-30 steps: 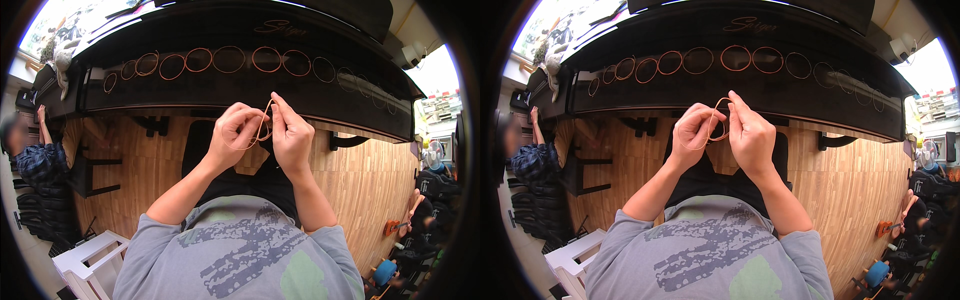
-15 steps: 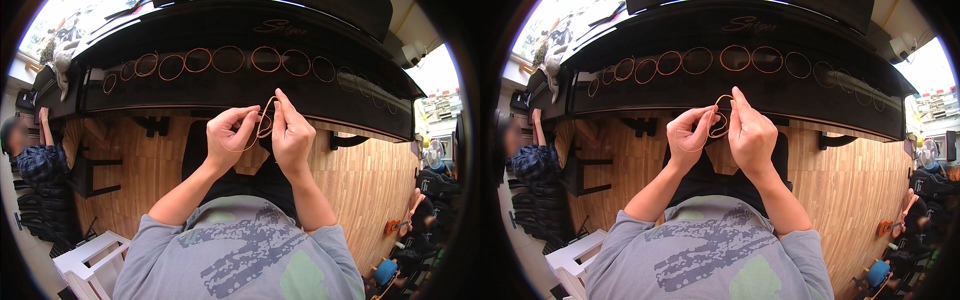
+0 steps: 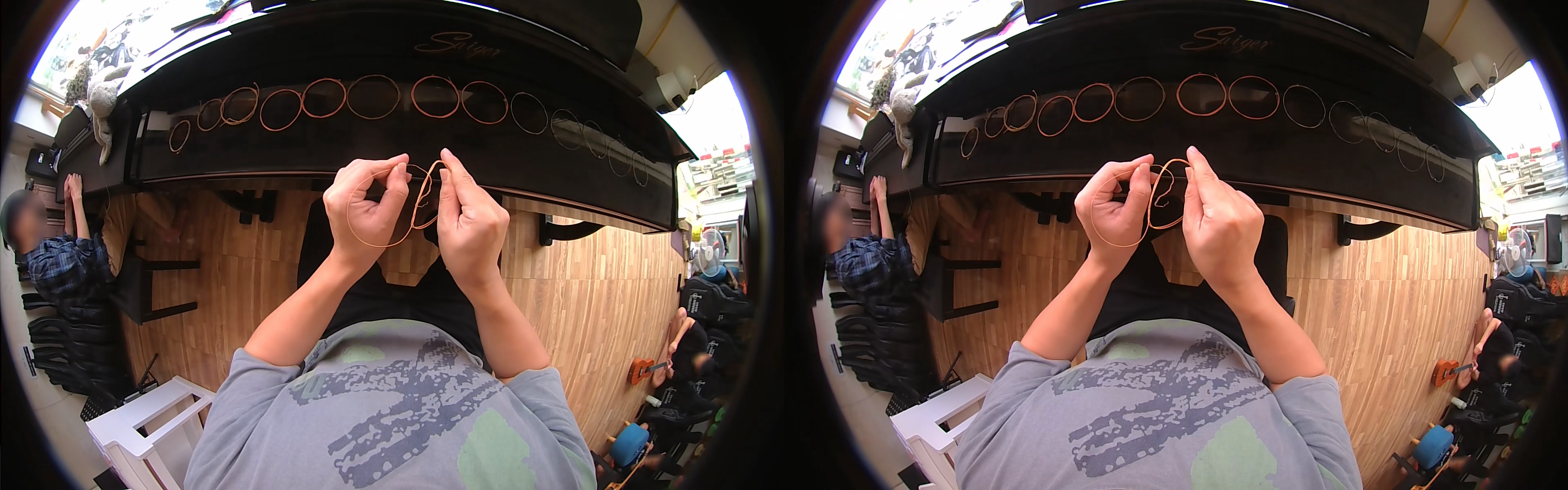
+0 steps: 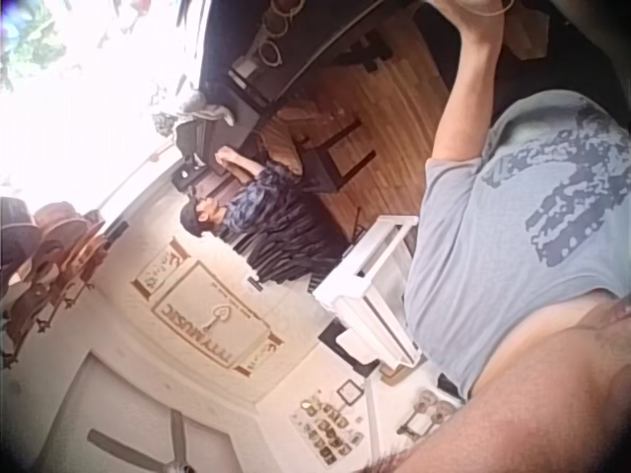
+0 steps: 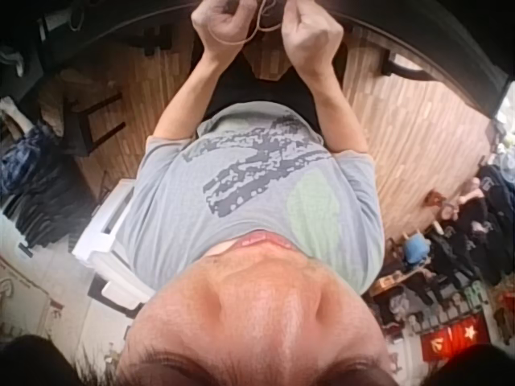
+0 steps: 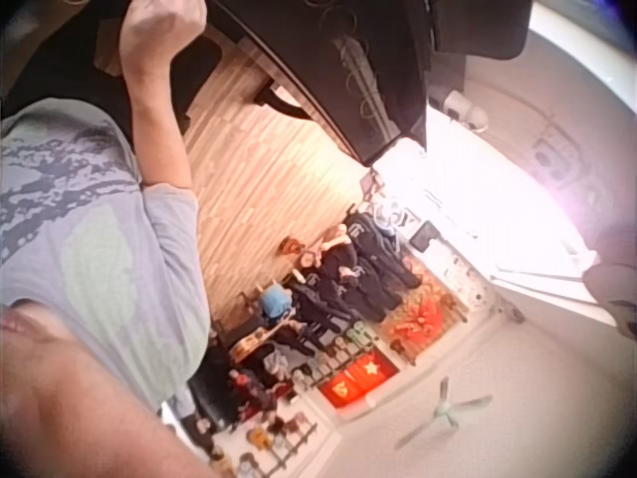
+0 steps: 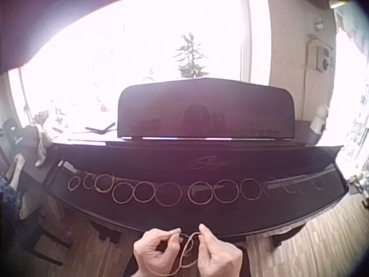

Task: The person shapes copper wire into circular loops by hand, bending and twisting the ends to secure the shape. They place each completed loop on the piano lid alongside others.

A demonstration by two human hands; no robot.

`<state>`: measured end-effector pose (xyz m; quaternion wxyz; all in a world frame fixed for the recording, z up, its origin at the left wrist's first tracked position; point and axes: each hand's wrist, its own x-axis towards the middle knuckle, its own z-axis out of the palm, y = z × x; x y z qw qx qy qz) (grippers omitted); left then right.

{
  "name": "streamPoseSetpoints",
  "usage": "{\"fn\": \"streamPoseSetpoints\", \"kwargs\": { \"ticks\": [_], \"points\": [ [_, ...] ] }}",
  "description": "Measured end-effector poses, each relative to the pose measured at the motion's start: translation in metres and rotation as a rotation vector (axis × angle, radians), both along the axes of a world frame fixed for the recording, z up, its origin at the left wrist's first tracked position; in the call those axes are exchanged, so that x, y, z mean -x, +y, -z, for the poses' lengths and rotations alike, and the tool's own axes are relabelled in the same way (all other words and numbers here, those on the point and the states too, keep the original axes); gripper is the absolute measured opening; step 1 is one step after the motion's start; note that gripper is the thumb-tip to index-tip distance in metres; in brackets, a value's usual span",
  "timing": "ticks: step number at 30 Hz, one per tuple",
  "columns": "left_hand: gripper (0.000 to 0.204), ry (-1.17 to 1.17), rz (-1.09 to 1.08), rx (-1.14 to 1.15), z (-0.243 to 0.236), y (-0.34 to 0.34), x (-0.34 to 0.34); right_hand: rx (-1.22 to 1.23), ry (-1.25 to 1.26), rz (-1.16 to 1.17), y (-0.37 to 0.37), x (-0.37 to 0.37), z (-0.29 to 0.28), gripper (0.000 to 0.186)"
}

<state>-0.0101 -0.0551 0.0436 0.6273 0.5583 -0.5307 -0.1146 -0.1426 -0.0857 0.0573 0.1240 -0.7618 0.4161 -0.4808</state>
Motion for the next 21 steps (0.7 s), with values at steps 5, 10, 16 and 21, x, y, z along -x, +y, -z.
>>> {"fn": "streamPoseSetpoints", "kwargs": {
  "ticks": [5,10,16,21],
  "points": [
    [0.009,-0.046,0.049,0.002,0.003,0.004,0.005,0.045,0.005,0.014,-0.003,-0.002,-0.001,0.030],
    [0.010,0.130,0.449,-0.103,-0.002,0.010,0.009,0.002,-0.023,0.008,-0.007,0.002,-0.001,0.029],
    [0.037,0.470,0.785,-0.236,-0.003,0.017,0.004,0.051,-0.022,0.088,-0.016,0.002,0.001,0.026],
    [0.056,0.663,0.942,-0.202,0.005,0.016,0.004,0.091,0.001,0.110,-0.018,0.002,0.001,0.024]
  ]
}}
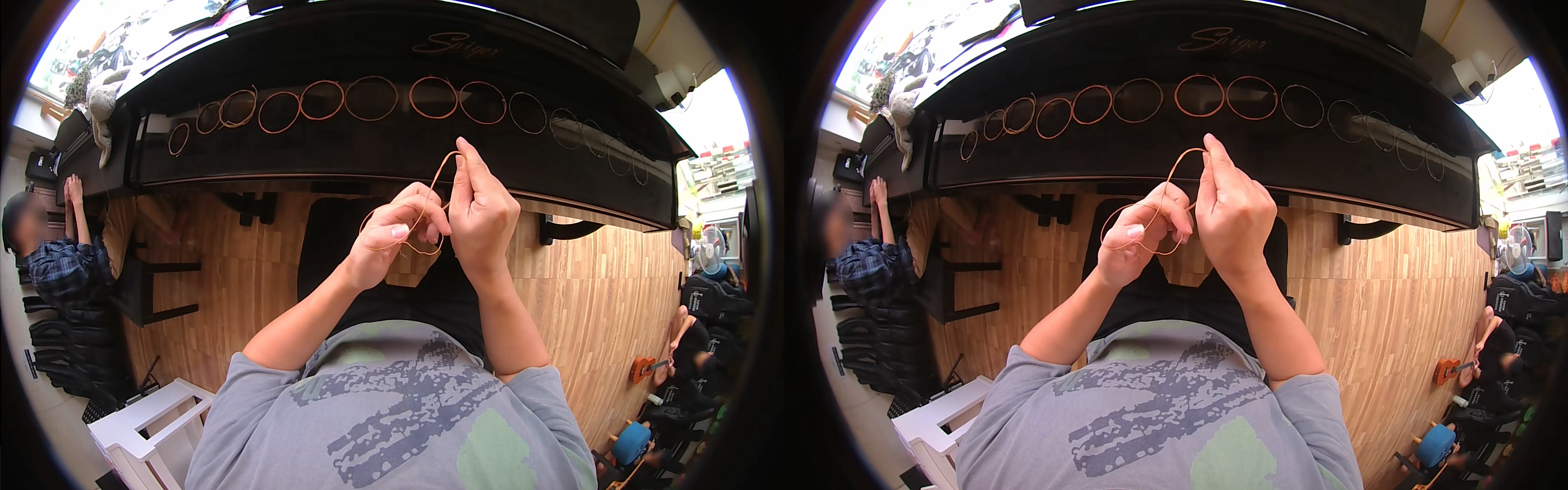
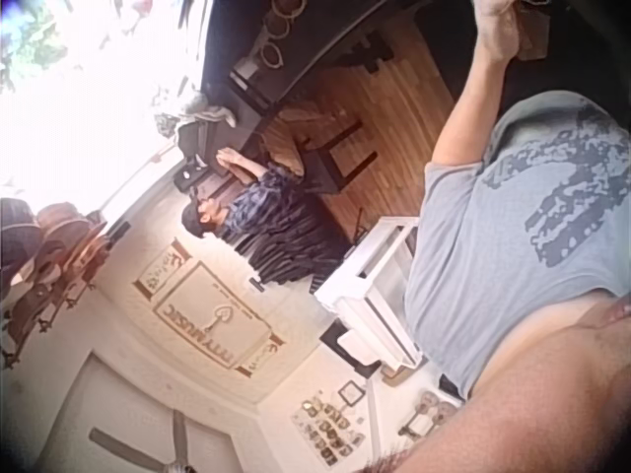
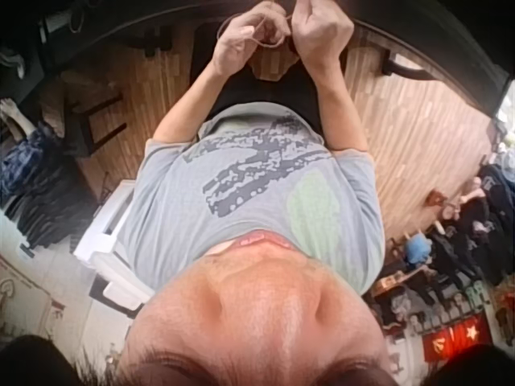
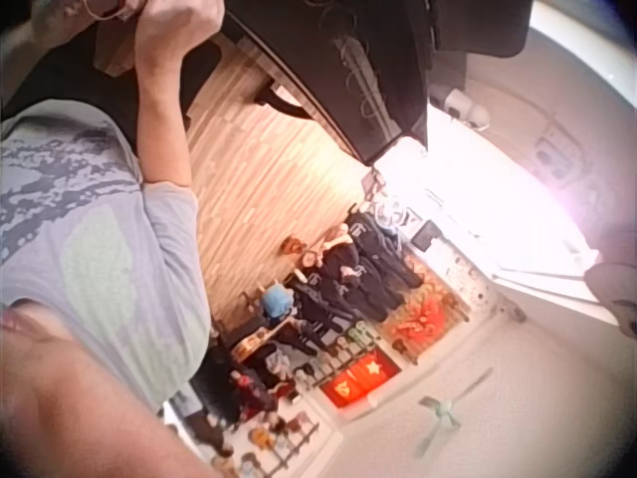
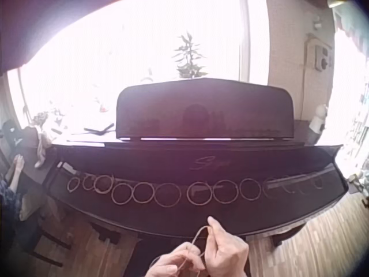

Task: The person shapes copper wire into circular loops by hand, bending and twisting the ends to secure the shape. They place each completed loop on the piano lid alongside others.

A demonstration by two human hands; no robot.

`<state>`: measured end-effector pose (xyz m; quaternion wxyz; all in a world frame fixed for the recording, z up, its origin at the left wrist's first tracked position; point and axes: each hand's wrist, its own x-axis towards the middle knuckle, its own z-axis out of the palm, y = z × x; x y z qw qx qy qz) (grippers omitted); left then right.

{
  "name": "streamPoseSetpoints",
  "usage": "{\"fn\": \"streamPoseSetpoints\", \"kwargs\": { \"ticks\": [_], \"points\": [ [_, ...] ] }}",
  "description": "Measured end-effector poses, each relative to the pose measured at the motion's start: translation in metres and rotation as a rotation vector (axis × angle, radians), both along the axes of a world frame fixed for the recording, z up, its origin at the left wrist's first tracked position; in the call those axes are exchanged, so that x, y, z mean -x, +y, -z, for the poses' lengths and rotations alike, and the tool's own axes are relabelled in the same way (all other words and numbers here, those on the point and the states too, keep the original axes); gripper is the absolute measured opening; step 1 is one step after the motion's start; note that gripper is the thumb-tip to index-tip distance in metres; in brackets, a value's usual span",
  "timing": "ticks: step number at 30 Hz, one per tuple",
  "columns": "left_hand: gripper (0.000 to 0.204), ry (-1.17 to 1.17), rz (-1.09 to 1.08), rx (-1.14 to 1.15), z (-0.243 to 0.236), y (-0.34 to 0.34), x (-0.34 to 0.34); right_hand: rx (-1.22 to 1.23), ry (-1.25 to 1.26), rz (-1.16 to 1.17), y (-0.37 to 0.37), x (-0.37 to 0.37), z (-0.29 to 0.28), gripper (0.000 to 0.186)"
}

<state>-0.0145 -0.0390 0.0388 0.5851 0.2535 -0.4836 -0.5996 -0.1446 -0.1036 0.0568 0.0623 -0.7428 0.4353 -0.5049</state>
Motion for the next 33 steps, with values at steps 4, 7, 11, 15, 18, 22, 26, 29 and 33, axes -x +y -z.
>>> {"fn": "streamPoseSetpoints", "kwargs": {
  "ticks": [4,7,11,15,18,22,26,29,33],
  "points": [
    [0.040,0.117,0.121,-0.083,0.000,0.002,0.003,0.012,0.019,0.025,-0.001,0.001,0.000,0.025],
    [0.018,0.066,0.132,-0.172,-0.008,0.005,0.006,0.021,0.041,0.034,-0.001,0.003,-0.001,0.026],
    [0.008,0.067,0.118,-0.266,-0.012,0.003,0.001,0.040,0.028,0.019,-0.003,0.005,0.000,0.027],
    [0.008,0.209,0.033,-0.237,-0.004,0.002,0.002,-0.023,-0.073,-0.023,-0.003,0.001,-0.003,0.024],
    [0.028,0.315,0.028,-0.176,0.002,0.003,0.006,-0.259,-0.186,-0.080,0.003,-0.002,-0.008,0.021],
    [0.042,0.336,-0.085,-0.201,0.000,0.002,0.008,-0.658,-0.557,-0.276,0.006,-0.002,-0.010,0.020],
    [0.043,0.280,-0.140,-0.188,0.002,0.001,0.007,-0.850,-0.813,-0.424,0.005,0.000,-0.007,0.021],
    [0.046,0.246,-0.172,-0.234,0.002,0.002,0.008,-0.750,-0.809,-0.359,0.004,-0.002,-0.005,0.020],
    [0.043,0.246,-0.003,-0.570,-0.011,0.011,0.009,-0.560,-0.659,-0.221,-0.005,0.002,-0.007,0.021]
  ]
}}
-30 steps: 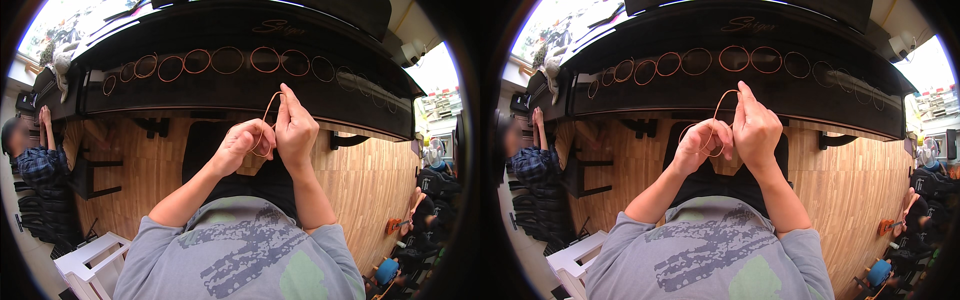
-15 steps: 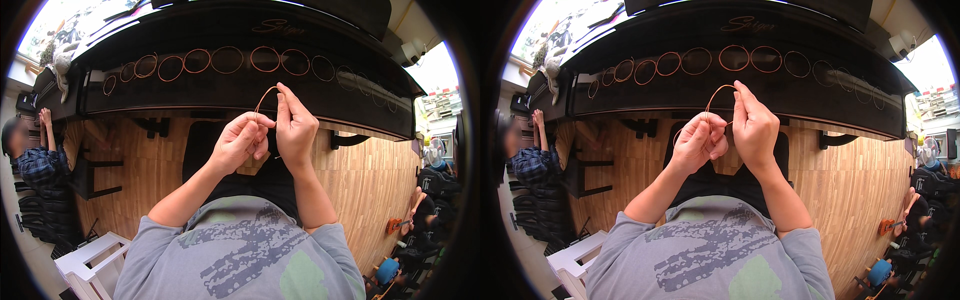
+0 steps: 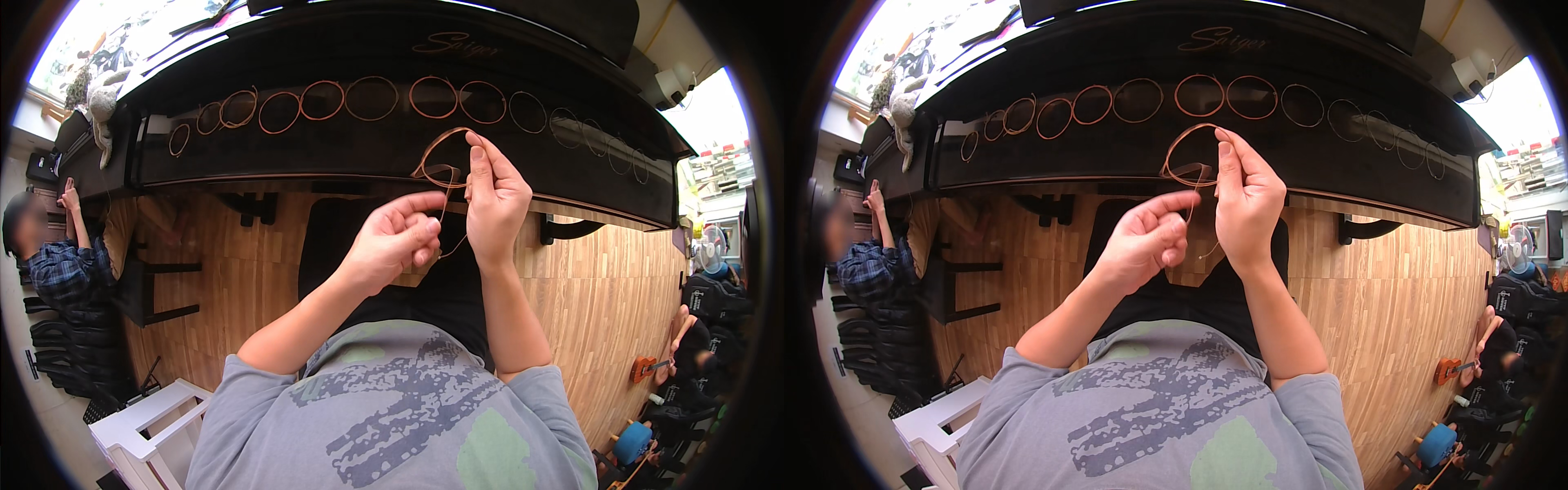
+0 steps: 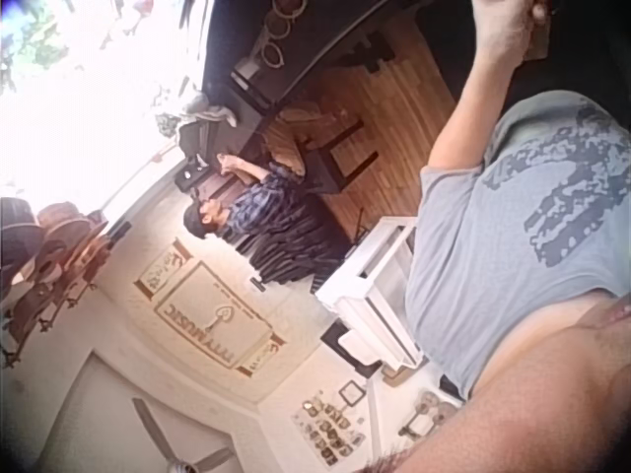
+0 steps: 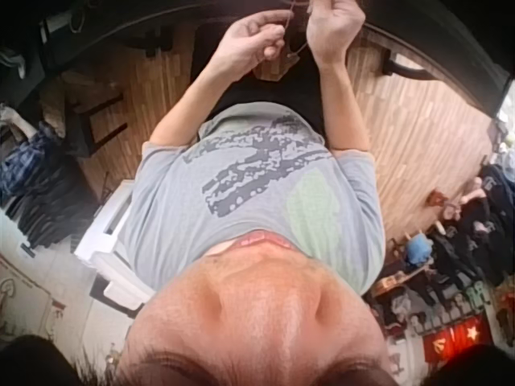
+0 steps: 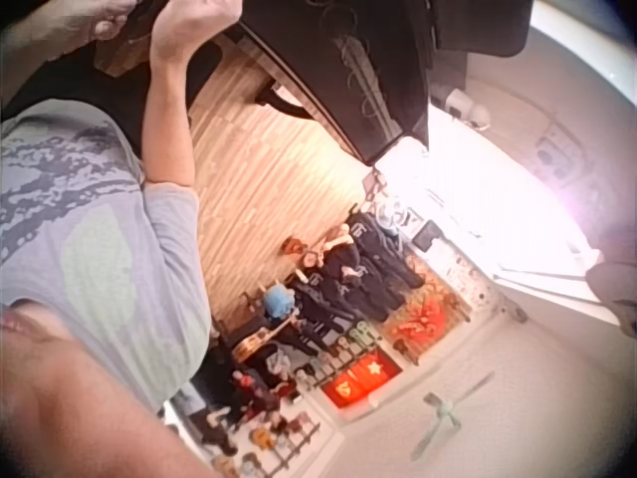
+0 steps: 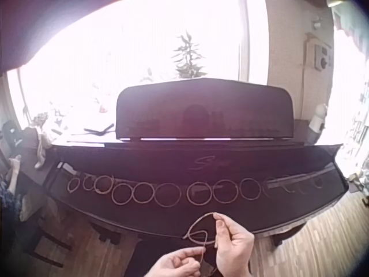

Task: The person shapes copper wire into circular loops by hand, bending and twisting the ends to secure the shape. They place each completed loop on the piano lid alongside others.

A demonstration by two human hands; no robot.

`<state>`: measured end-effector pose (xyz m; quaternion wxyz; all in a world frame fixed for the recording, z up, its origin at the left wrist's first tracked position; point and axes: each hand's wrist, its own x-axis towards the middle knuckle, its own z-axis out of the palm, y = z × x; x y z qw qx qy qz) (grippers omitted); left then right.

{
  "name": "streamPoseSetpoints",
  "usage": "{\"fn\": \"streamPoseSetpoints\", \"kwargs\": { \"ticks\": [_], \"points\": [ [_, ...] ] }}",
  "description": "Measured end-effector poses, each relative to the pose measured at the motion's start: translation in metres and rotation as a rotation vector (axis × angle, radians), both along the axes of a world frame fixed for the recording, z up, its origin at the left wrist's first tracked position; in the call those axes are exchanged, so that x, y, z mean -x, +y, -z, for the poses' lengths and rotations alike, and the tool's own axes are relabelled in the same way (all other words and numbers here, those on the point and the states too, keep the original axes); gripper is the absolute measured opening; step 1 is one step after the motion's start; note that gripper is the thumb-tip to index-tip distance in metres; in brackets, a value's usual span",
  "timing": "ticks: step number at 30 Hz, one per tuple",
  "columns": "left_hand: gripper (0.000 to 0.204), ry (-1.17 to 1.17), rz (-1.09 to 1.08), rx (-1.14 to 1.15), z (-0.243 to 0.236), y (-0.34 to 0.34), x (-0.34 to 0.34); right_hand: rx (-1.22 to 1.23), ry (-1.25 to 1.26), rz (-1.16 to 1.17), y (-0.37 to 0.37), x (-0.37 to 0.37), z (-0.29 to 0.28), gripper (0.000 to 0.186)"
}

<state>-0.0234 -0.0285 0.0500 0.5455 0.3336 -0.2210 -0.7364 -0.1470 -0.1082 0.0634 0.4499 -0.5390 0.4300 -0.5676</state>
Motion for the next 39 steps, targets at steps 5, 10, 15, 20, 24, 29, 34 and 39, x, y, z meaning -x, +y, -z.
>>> {"fn": "streamPoseSetpoints", "kwargs": {
  "ticks": [5,10,15,20,24,29,34,39],
  "points": [
    [0.012,-0.021,0.309,-0.014,0.004,0.022,-0.005,0.145,0.138,0.124,-0.016,0.014,0.000,0.021],
    [0.007,-0.194,0.365,0.167,-0.001,0.039,-0.041,0.111,0.241,0.088,-0.020,0.030,-0.010,0.020],
    [0.006,-0.876,0.212,0.172,0.003,0.051,-0.075,0.099,0.107,-0.007,-0.020,0.038,-0.013,0.018],
    [0.009,-0.831,-0.128,0.129,0.032,0.060,-0.070,0.004,-0.010,-0.143,-0.014,0.034,-0.018,0.019],
    [0.028,-0.702,-0.291,0.246,0.053,0.074,-0.047,-0.186,-0.130,-0.341,0.000,0.028,-0.023,0.020],
    [0.052,-0.624,-0.021,0.310,0.053,0.078,-0.015,-0.238,-0.148,-0.415,0.018,0.011,-0.014,0.017],
    [0.077,-0.735,0.241,0.422,0.032,0.061,-0.037,-0.117,0.017,-0.321,0.024,0.004,-0.007,0.017],
    [0.058,-0.760,-0.101,0.403,0.001,0.016,-0.051,-0.103,0.104,-0.289,0.032,-0.001,-0.008,0.016]
  ]
}}
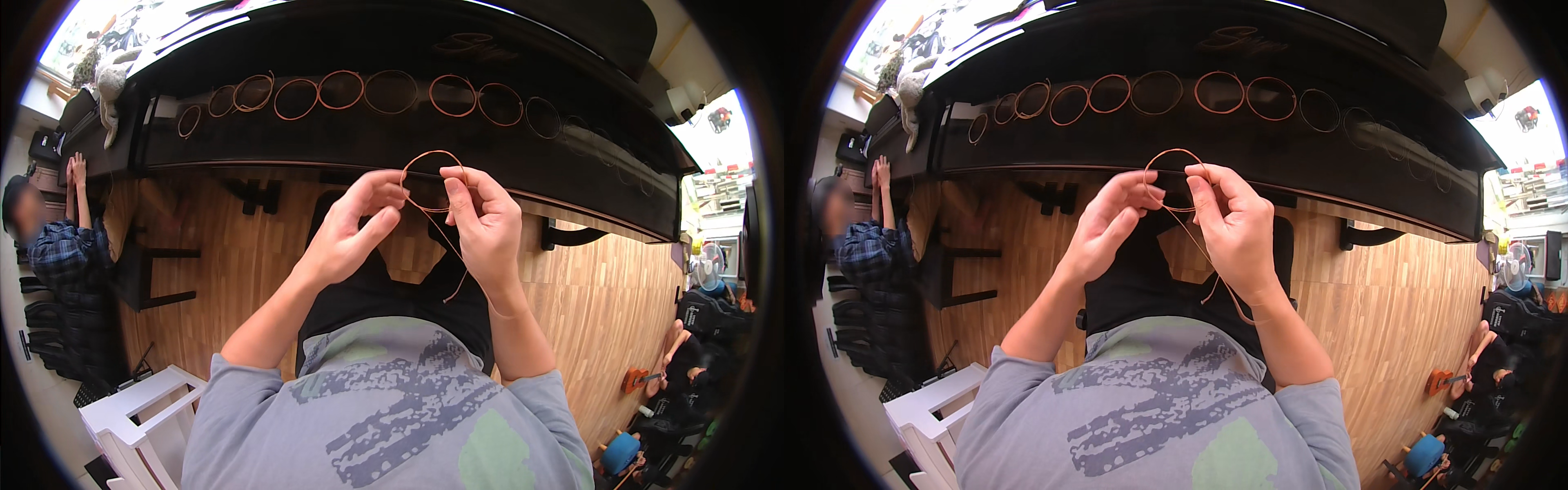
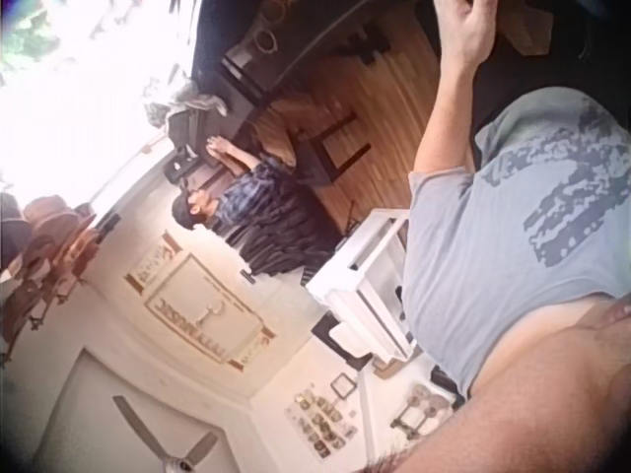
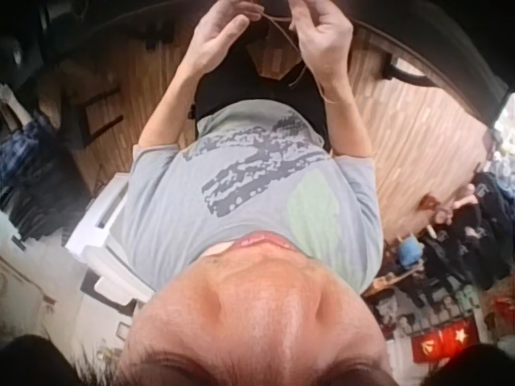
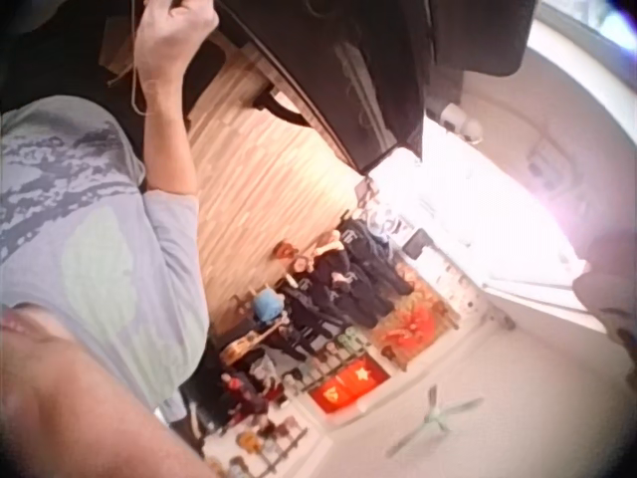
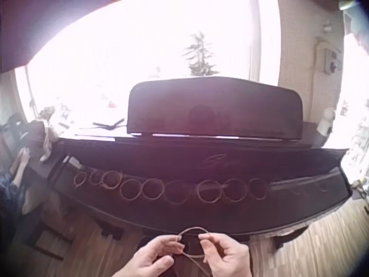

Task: The person shapes copper wire into circular loops by hand, bending and twisting the ends to secure the shape. They place each completed loop on the piano lid alongside others.

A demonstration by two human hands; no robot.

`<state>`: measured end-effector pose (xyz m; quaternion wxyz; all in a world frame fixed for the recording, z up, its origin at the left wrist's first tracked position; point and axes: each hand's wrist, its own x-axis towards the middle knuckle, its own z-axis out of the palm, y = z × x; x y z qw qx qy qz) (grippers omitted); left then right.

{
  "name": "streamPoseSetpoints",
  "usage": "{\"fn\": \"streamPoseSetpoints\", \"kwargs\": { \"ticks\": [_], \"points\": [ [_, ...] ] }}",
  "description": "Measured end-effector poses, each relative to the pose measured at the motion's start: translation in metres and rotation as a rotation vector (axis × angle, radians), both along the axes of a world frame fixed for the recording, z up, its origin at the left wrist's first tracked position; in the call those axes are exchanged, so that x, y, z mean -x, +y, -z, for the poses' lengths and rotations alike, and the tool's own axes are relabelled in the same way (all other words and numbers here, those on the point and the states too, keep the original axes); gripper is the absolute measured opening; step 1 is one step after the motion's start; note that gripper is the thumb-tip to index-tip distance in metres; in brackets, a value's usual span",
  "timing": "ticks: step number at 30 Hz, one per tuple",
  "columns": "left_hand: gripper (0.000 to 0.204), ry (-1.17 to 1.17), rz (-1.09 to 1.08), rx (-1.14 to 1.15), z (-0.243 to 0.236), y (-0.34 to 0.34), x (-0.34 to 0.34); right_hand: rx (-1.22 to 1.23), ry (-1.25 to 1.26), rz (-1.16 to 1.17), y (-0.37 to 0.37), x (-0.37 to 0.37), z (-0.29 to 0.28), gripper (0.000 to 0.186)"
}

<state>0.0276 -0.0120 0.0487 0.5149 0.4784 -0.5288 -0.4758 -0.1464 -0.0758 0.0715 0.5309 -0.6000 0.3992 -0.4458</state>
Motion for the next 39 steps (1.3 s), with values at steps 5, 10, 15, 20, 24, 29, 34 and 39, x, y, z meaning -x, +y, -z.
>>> {"fn": "streamPoseSetpoints", "kwargs": {
  "ticks": [5,10,15,20,24,29,34,39],
  "points": [
    [0.025,0.145,-0.051,0.017,-0.007,-0.023,0.011,-0.027,0.017,-0.100,0.002,-0.004,0.001,0.021],
    [0.026,0.065,-0.172,0.016,-0.010,-0.029,0.016,-0.265,-0.122,-0.261,-0.008,0.014,0.001,0.029],
    [0.027,0.126,-0.232,0.036,-0.011,-0.030,0.020,-0.229,-0.106,-0.267,-0.006,0.018,0.010,0.032],
    [0.028,0.059,-0.308,0.098,-0.011,-0.033,0.022,-0.098,-0.071,-0.233,0.002,0.016,0.014,0.039],
    [0.027,-0.010,-0.373,0.137,-0.011,-0.033,0.029,-0.014,-0.067,-0.216,0.003,0.016,0.014,0.039],
    [0.026,0.033,-0.398,0.168,-0.007,-0.031,0.032,-0.083,-0.307,-0.077,-0.006,0.017,0.024,0.026],
    [0.027,0.057,-0.360,0.253,-0.002,-0.030,0.034,-0.146,-0.428,0.046,-0.008,0.011,0.016,0.055],
    [0.026,-0.007,-0.327,0.274,-0.002,-0.029,0.039,-0.177,-0.388,0.054,-0.007,0.007,0.015,0.034]
  ]
}}
